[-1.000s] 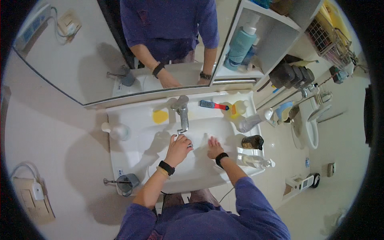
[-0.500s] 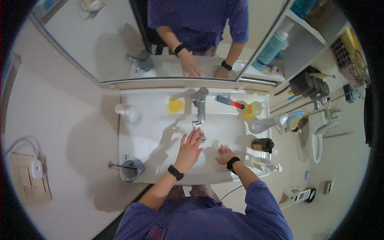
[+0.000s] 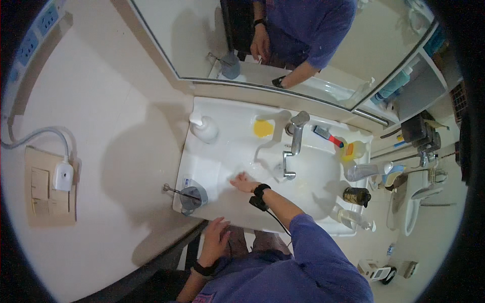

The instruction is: Cleaning the bathroom floor and sink area using a squeegee and spray.

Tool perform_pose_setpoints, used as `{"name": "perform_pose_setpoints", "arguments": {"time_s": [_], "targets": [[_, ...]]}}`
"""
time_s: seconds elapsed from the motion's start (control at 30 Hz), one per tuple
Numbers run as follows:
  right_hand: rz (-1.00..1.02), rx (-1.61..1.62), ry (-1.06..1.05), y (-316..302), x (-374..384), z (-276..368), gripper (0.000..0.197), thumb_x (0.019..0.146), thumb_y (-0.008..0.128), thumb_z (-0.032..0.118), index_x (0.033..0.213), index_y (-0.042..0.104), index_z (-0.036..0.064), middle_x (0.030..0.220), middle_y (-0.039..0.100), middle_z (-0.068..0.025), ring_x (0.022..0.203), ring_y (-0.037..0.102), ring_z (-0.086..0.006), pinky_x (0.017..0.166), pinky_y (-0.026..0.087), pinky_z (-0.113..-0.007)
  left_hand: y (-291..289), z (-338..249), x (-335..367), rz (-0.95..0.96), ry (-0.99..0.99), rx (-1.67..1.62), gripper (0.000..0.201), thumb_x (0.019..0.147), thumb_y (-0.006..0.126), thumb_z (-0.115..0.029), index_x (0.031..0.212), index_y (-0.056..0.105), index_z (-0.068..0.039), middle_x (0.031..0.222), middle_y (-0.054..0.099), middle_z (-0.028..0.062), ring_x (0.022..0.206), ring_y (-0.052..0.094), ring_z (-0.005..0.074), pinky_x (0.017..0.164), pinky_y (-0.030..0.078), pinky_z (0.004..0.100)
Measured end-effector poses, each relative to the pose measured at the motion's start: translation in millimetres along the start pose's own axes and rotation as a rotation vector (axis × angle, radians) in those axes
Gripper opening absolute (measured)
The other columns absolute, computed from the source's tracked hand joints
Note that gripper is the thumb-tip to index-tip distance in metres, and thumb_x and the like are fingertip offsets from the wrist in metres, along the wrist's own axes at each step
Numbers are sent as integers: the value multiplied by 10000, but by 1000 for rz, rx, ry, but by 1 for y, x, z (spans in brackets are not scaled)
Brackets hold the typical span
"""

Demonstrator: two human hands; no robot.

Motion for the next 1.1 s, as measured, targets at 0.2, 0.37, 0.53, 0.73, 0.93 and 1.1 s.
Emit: {"name": "perform_pose_setpoints", "arguments": {"time_s": [0.2, 0.37, 0.53, 0.73, 0.93, 1.1], "targets": [[-184, -399, -227, -18, -39, 76, 537, 924, 274, 292, 1308, 225, -81, 1383, 114, -330, 1315, 49, -421, 1074, 54, -505, -21, 18, -16, -65, -48, -7, 268, 823, 530, -67, 1090, 547, -50, 1118, 524, 154, 1075, 474, 338, 908, 380, 407], [-142, -163, -689, 30, -50, 37, 372, 912, 288, 165, 1128, 461, -84, 1355, 259, -286, 1300, 153, -421, 1066, 89, -520, -31, 32, -24, -45, -118, -74, 265, 828, 529, -62, 1091, 545, -37, 1082, 543, 152, 1040, 498, 342, 889, 396, 397], [-190, -854, -215, -29, -21, 50, 413, 913, 306, 195, 1186, 367, -109, 1375, 166, -322, 1312, 97, -428, 1067, 114, -500, -56, 46, -29, -112, -337, -85, 259, 841, 535, -82, 1092, 540, -20, 1066, 555, 177, 938, 559, 289, 784, 454, 357], [-254, 141, -385, 5, -55, 74, 496, 948, 284, 271, 1297, 255, -80, 1379, 120, -332, 1325, 77, -390, 1092, 109, -402, -56, 97, -40, -468, -445, -190, 323, 891, 499, -133, 1189, 441, -26, 1037, 528, 151, 808, 565, 222, 714, 471, 338], [-225, 128, -320, -8, -72, 101, 600, 949, 302, 315, 1342, 116, -98, 1409, 21, -306, 1340, 15, -349, 1096, 89, -336, -40, 126, -4, -486, -499, -644, 226, 923, 459, -164, 1108, 449, -35, 968, 517, 93, 796, 555, 136, 691, 458, 286], [-525, 406, -252, -76, -42, 97, 641, 944, 357, 295, 1357, 39, -79, 1437, -12, -250, 1349, -5, -305, 1093, 59, -338, -42, 119, 3, -410, -438, -740, 151, 924, 462, -174, 1010, 461, -50, 897, 532, 45, 802, 549, 123, 718, 450, 269]]}}
Point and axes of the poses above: each hand's wrist, its own x-axis towards the middle knuckle, its own y-axis out of the palm, z = x × y, the point moved 4 cm from there along x, towards the middle knuckle
